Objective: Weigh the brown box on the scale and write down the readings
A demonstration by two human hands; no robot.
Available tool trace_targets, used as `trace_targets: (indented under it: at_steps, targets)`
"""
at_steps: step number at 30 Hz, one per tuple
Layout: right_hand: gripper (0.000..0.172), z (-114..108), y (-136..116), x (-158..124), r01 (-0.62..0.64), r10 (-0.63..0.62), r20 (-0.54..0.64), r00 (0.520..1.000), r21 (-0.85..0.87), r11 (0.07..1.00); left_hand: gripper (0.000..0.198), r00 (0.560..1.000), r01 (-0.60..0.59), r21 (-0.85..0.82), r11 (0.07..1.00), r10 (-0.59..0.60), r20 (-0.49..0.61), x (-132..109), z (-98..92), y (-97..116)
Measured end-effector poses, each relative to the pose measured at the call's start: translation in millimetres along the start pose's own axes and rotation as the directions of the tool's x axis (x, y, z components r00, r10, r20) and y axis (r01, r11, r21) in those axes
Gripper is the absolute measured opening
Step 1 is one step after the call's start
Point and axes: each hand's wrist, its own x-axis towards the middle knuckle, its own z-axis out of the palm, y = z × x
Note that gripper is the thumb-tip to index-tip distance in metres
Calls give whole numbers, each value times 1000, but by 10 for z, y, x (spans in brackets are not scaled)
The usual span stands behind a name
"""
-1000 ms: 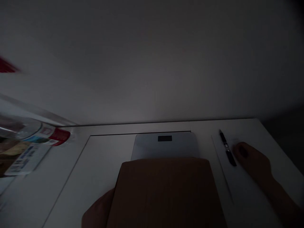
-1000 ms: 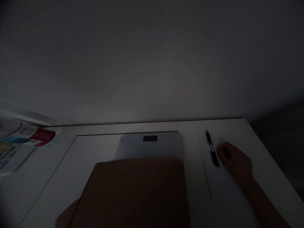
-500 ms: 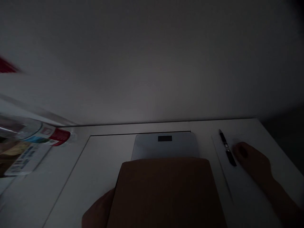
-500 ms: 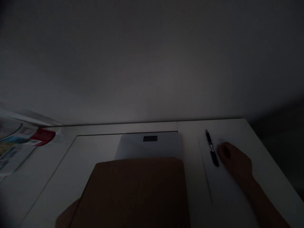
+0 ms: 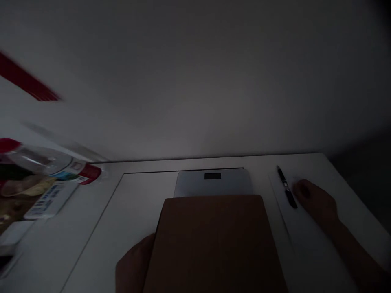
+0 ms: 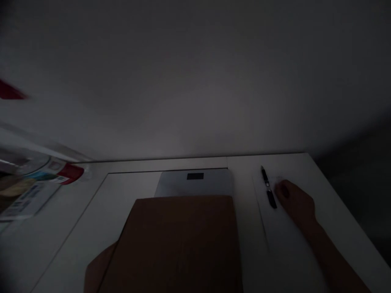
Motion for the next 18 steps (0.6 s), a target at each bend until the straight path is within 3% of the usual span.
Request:
trace_targets:
  at_steps: [5, 8, 10, 12, 14, 16, 18]
  targets:
    - [32, -6, 10, 0, 55, -51, -63, 997, 56, 997, 42, 999, -46, 39, 998, 46, 1, -48, -74, 66]
    - [30, -76, -32, -73, 71, -25, -209, 978, 218, 973, 34, 996, -69, 35, 997, 67, 60, -44, -58, -36]
    - [31, -151, -117, -198, 114, -9, -302, 953, 334, 935, 29, 996, -77, -58, 995, 80, 46, -47, -16, -145]
    - [33, -215, -240, -390, 189, -40, -313, 949, 463, 866, 31, 994, -103, -247, 963, 91, -61, -64, 48, -255]
    - [36, -231, -381, -635, 275, -135, -264, 955, 621, 734, 37, 969, -203, -510, 836, 98, -226, -97, 122, -327]
    - [44, -180, -514, -900, 306, -271, -175, 946, 759, 575, 41, 940, -312, -752, 581, 72, -334, -150, 186, -334]
    - [52, -74, -628, -1150, 269, -393, -79, 916, 848, 457, 48, 936, -347, -878, 329, 70, -344, -230, 224, -277]
